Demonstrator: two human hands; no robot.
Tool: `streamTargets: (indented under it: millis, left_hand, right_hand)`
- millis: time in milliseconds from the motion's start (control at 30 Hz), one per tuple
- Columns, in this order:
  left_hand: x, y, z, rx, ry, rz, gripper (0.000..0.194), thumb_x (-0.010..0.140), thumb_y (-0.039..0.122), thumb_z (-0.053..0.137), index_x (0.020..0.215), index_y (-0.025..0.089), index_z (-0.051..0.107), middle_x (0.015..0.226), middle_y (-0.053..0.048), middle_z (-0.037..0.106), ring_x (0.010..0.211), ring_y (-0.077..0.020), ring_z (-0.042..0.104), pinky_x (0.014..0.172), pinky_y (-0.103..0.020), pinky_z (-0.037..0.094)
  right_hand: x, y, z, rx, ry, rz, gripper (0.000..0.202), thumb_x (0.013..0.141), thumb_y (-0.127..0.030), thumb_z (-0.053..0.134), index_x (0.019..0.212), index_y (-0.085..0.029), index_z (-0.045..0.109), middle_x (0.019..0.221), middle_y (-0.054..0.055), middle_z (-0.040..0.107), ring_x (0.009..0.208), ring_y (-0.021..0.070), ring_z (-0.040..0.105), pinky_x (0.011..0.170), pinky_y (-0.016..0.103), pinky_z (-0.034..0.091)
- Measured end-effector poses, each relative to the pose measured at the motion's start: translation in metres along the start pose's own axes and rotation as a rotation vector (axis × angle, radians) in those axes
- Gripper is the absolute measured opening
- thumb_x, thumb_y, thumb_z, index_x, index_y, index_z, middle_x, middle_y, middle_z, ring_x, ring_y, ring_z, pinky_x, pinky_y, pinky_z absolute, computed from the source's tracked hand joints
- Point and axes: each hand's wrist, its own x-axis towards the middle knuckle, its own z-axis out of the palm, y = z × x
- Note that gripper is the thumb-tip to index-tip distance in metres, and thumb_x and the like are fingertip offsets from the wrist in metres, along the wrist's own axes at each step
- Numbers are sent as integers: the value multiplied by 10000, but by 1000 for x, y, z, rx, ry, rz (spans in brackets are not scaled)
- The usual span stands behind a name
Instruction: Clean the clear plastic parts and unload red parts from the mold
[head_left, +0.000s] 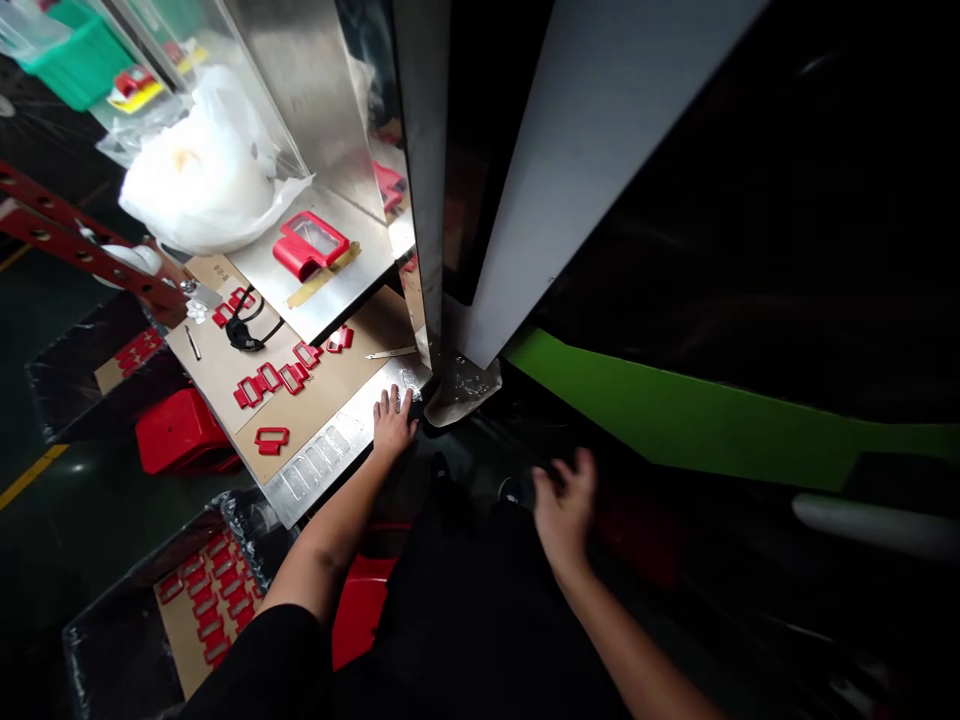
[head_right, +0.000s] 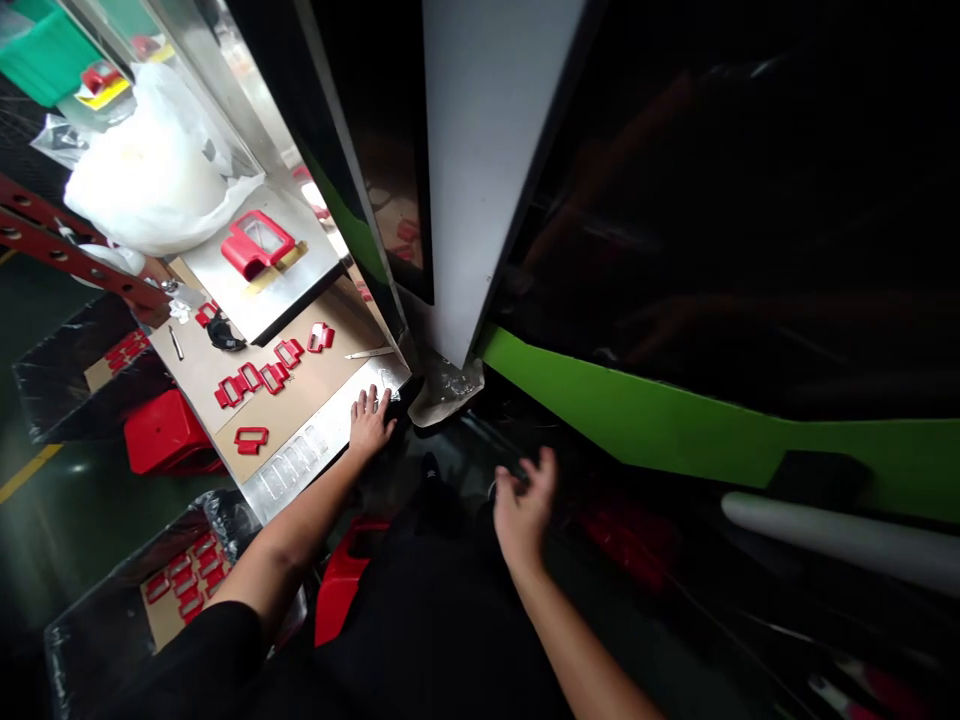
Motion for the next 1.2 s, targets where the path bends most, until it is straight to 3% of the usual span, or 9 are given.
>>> streamTargets:
  millis: [100, 233, 300, 400, 633, 833, 933, 1067, 1200]
  left_hand:
    - [1, -6, -4, 19, 25, 9, 787, 984, 408, 546, 1646, 222, 164, 1714, -142, 100, 1548, -407, 156, 1226, -551, 216]
    - [-1, -29, -9, 64, 64, -37, 827, 992, 443, 503, 1626, 55, 140, 1680, -230, 168, 1540, -395, 198, 1231, -525, 244]
    - [-2, -41, -10, 86, 54, -38, 833, 971, 466, 529, 1612, 49, 198, 1664, -231, 226, 1541, -395, 197, 1231, -541, 245]
    - [-3, -51, -9, 106, 24, -1, 827, 939, 483, 575, 1621, 154, 243, 1678, -173, 234, 1548, -375, 197, 1231, -557, 241]
    - [-3, -48, -6, 108, 27, 12, 835, 900, 445, 645, 1623, 267, 267, 1691, -170, 186, 1541, -427, 184, 1204, -645, 216]
    - [-2, -38, -10, 109, 95, 26, 757, 954, 424, 586, 1603, 146, 311, 1673, -220, 189, 1530, -452, 177, 1203, -625, 230]
    - [2, -32, -9, 105, 112, 53, 696, 958, 340, 583, 1578, 120, 356, 1601, -228, 331, 1478, -413, 302, 1185, -562, 316]
    - [4, -25, -5, 95, 107, 91, 606, 969, 257, 542, 1548, 128, 420, 1408, -207, 519, 1319, -368, 471, 1109, -510, 412]
    - [4, -19, 0, 76, 130, 86, 542, 1014, 297, 470, 1546, 192, 449, 1342, -196, 538, 1282, -373, 467, 1090, -535, 408]
  right_hand:
    - [22, 8, 104, 92, -349, 247, 609, 784, -525, 781, 1235, -132, 663, 1145, 182, 724, 985, 304, 731, 813, 449, 626]
    - [56, 1, 221, 171, -522, 477, 340, 957, -359, 693, 1213, -141, 641, 1091, 82, 706, 888, 189, 709, 758, 360, 625]
    - [66, -1, 258, 198, -523, 541, 307, 990, -348, 653, 1220, -145, 633, 1111, 72, 688, 897, 178, 695, 770, 354, 619]
    - [69, 1, 286, 226, -475, 592, 273, 990, -328, 652, 1191, -143, 642, 1119, 73, 680, 916, 181, 686, 783, 355, 612]
    - [55, 11, 279, 365, -434, 600, 248, 989, -323, 655, 1153, -138, 650, 1088, 64, 683, 888, 169, 684, 754, 332, 610]
    - [53, 19, 266, 463, -490, 640, 252, 988, -322, 657, 1159, -138, 651, 1104, 68, 685, 907, 176, 688, 772, 344, 613]
    - [53, 24, 254, 473, -507, 645, 253, 988, -324, 657, 1159, -138, 651, 1101, 68, 687, 904, 175, 690, 772, 344, 613]
    - [55, 34, 224, 441, -506, 630, 248, 987, -319, 658, 1155, -137, 650, 1087, 64, 687, 893, 172, 689, 766, 341, 611]
    - [52, 47, 168, 396, -486, 570, 175, 975, -290, 674, 1033, -125, 669, 958, 33, 697, 802, 143, 681, 705, 298, 596]
